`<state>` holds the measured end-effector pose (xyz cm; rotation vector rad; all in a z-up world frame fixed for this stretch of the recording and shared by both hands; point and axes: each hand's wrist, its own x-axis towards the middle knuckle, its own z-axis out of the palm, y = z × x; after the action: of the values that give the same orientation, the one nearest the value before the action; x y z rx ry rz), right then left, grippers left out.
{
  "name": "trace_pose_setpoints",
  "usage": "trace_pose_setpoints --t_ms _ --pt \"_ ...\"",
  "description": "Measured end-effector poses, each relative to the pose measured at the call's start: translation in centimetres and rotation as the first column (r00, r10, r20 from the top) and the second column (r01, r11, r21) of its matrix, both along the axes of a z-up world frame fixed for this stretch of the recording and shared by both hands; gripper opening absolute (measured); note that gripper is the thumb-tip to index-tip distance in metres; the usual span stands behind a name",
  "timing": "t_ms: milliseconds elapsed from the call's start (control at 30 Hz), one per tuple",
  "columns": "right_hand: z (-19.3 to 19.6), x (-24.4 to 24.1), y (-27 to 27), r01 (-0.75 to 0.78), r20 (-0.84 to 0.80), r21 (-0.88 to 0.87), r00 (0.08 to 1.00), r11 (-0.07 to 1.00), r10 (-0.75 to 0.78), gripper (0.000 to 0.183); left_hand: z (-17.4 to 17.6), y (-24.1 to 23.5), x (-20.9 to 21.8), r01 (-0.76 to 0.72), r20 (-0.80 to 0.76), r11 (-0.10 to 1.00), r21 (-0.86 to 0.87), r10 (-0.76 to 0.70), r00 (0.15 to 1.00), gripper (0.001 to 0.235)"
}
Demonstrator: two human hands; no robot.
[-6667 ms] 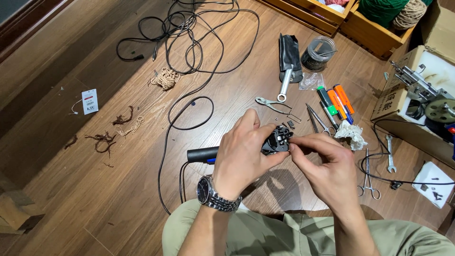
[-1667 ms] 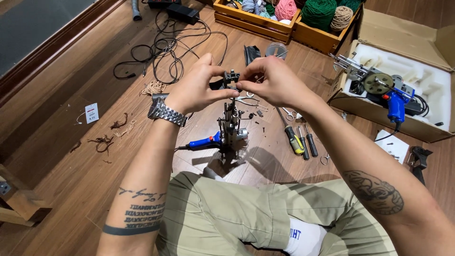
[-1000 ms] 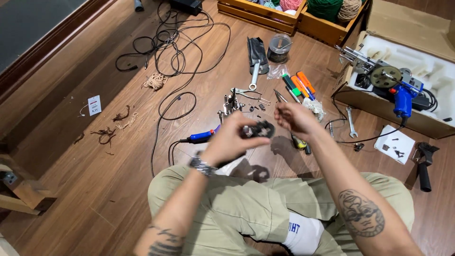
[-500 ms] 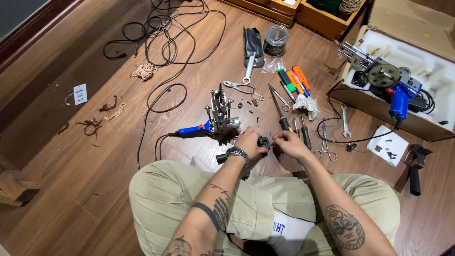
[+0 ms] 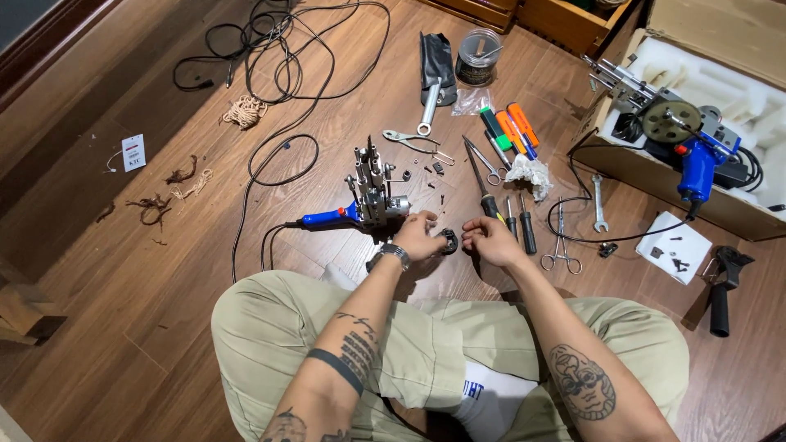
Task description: The person assembles a mechanical device by inserting small metal pins into a circular component and then attaching it to a larger blue and silver assembly. The person handles the pins and components by hand, aligning and securing them in place.
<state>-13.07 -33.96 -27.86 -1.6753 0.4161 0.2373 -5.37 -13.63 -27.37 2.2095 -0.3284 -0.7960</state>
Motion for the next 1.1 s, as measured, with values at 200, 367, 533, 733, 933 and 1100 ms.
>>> trace_pose_setpoints --t_ms 200,367,533,733,933,1100 --pt "4.5 -0.6 2.4 0.123 0.002 0.068 0.992 0.990 -0.123 0.025 -0.8 -0.5 0.5 -0.341 -0.330 0.852 -0.399 0.213 0.920 0.036" --pt "6.9 -0.3 4.9 0.127 0.022 0.186 0.991 0.974 -0.133 0.038 10.7 0.0 -3.1 -0.612 -0.640 0.595 -0.522 0.201 0.741 0.068" --pt "6.6 0.7 6.1 0.021 0.094 0.277 0.994 0.961 -0.049 0.032 13.3 2.5 -4.1 -0.604 -0.646 0.569 -0.559 0.158 0.747 0.082" --pt "10.0 1.5 7.2 -0.081 0.037 0.555 0.997 0.828 0.073 0.029 18.7 10.3 -0.3 0.143 -0.125 0.907 -0.397 -0.207 0.970 0.061" --pt "8.4 4.3 6.9 0.029 -0.066 0.601 0.998 0.798 0.013 0.014 12.6 16.5 8.2 0.325 0.081 0.885 0.334 -0.371 0.925 0.053" --pt "8.7 6.7 9.2 -0.204 0.043 -0.385 0.970 0.900 0.238 0.076 4.0 16.5 12.3 0.317 0.101 0.774 0.548 -0.438 0.893 0.089"
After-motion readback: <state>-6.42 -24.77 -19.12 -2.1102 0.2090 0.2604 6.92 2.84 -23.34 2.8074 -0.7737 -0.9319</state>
